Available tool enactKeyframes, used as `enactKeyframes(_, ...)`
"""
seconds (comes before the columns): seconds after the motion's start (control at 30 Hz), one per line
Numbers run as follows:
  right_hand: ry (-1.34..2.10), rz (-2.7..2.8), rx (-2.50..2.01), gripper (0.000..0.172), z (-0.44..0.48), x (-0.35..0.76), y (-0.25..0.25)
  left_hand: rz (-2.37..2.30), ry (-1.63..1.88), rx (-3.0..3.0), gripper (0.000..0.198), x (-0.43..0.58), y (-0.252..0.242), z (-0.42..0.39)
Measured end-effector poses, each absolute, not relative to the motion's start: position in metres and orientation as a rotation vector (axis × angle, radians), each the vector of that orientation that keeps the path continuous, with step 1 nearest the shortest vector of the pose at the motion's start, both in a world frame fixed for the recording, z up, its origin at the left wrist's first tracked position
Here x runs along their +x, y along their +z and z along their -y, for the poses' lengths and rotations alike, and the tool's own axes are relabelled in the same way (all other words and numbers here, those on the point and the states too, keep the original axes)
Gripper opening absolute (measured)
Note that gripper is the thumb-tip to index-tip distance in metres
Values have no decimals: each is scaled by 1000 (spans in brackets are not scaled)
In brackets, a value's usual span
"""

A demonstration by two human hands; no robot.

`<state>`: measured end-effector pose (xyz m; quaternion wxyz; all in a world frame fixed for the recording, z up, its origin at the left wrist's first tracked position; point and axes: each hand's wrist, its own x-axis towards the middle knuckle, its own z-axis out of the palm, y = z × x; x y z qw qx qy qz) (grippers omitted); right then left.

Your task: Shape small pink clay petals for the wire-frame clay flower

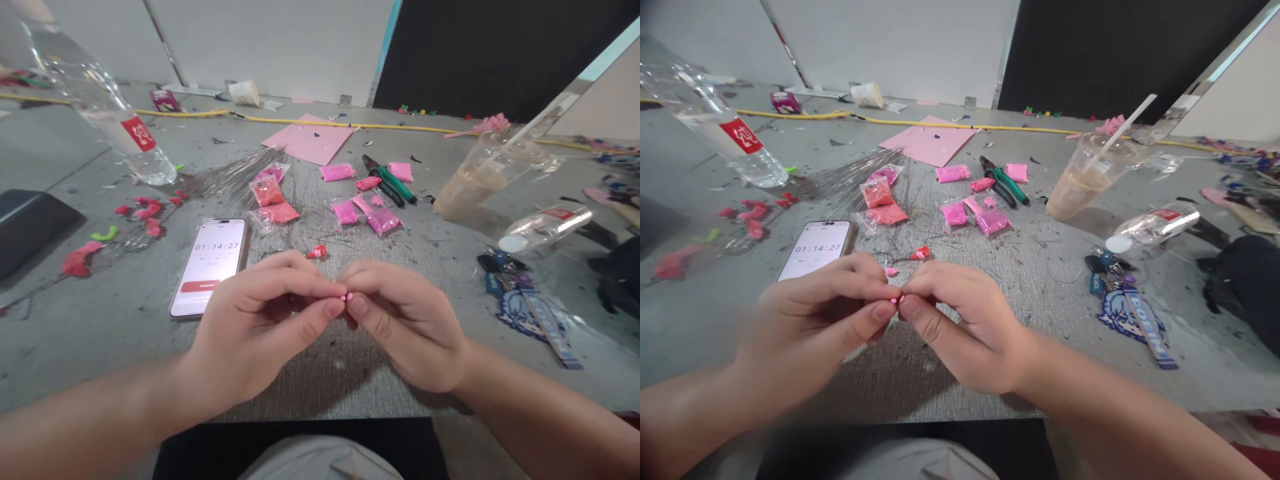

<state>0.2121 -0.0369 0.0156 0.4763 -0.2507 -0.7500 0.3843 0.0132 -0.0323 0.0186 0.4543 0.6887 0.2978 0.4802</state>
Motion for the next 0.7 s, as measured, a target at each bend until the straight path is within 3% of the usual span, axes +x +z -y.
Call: enactKeyframes(0.7,896,1948,-613,11,34,216,19,-791,1219,1882,17,10,28,29)
